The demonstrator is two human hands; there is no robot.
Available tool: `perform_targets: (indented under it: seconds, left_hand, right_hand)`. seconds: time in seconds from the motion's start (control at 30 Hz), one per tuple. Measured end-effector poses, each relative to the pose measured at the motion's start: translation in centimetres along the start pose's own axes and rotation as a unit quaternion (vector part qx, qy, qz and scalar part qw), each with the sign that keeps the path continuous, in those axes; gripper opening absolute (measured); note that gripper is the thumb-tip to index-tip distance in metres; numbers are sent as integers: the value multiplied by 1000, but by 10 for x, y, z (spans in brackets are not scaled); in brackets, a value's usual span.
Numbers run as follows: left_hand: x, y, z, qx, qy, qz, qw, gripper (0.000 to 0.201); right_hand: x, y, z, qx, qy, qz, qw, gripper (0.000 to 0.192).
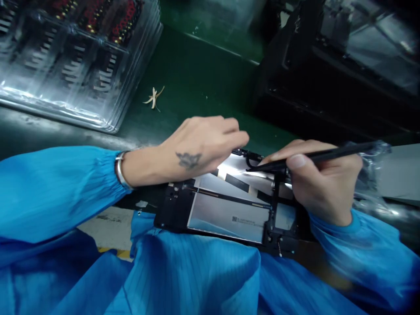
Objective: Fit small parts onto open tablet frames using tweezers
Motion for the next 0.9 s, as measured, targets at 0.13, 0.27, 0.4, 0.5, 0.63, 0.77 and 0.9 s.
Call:
perform_targets:
  seconds: [0.13, 0.27, 0.4, 0.5, 0.63, 0.77, 0.9]
  left_hand:
    - [-1, -3, 2, 4, -18, -82, 996, 35]
    - [-2, 4, 0, -86, -4, -88, 992, 33]
    - [-4, 5, -2, -129, 19, -66, 989, 32]
    - [-5, 4, -2, -122, 21, -58, 991, 27]
    - [-1, 2, -2, -107, 46, -66, 991, 27]
    - [-2, 1, -2, -101, 56, -83, 990, 28]
    - [-1, -3, 0, -75, 74, -87, 991, 32]
  right_hand:
    - [-8, -8, -5, 36, -50, -40, 997, 9]
    - [-1, -1, -3, 12, -7, -66, 998, 10]
    - [2, 3, -2, 6, 5, -84, 996, 11]
    - [6, 6, -3, -9, 35, -75, 997, 12]
    - [6, 9, -3, -14, 39, -54, 998, 12]
    - [2, 4, -1, 21, 21, -68, 997, 9]
    - [-2, -1, 0, 54, 1, -60, 997, 8]
Point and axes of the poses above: each hand's wrist, its own z-axis towards the middle knuckle, its own x-axis out of the back of the hand, y = z × x, the point moved 6 cm from there along z, towards the middle knuckle, and after that the axes turned 5 degrees about z, right-handed, at the moved point
